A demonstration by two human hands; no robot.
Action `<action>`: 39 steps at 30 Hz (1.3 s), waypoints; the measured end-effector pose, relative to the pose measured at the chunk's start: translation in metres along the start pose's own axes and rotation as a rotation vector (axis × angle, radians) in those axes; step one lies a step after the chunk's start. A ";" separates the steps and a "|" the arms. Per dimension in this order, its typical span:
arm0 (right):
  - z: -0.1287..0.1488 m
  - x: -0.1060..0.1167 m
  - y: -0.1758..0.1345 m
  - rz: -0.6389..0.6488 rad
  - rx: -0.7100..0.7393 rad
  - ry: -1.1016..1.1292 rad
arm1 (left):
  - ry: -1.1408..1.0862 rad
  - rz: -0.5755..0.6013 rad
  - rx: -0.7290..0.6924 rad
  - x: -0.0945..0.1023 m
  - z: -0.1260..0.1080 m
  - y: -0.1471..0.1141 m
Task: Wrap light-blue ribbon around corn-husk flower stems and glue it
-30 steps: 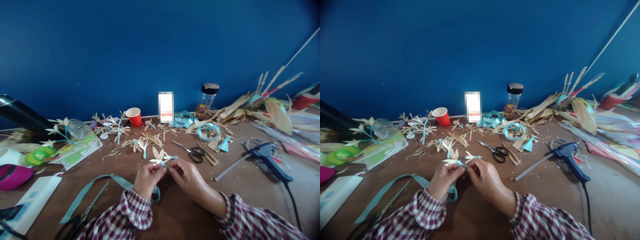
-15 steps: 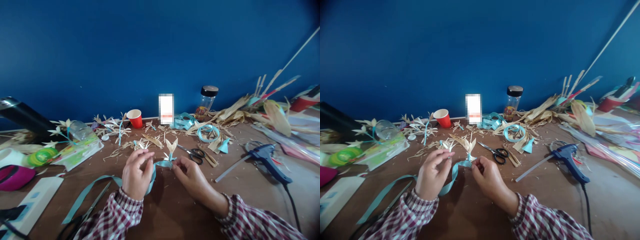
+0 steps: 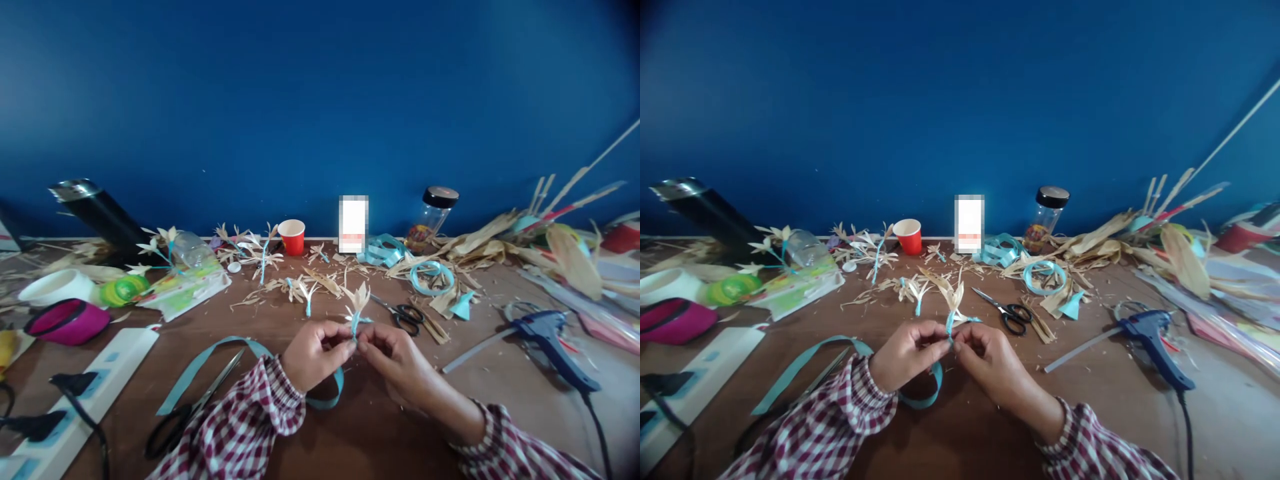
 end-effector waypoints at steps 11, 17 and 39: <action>0.010 0.038 0.013 -0.168 -0.006 -0.782 | -0.008 -0.195 0.096 0.013 0.008 0.006; 0.002 0.027 0.031 0.002 -0.121 -1.042 | -0.014 -0.210 0.095 0.011 0.014 0.008; 0.000 0.006 0.022 -0.128 0.060 -0.108 | -0.186 -0.244 0.144 -0.007 0.025 0.012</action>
Point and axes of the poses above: each hand's wrist, its own y-axis towards the middle knuckle, its own x-axis out of the back of the hand, z = x × y, the point moved 1 cm from there along y, towards the middle knuckle, and after that the axes turned 10 degrees about z, right-handed, at the moved point
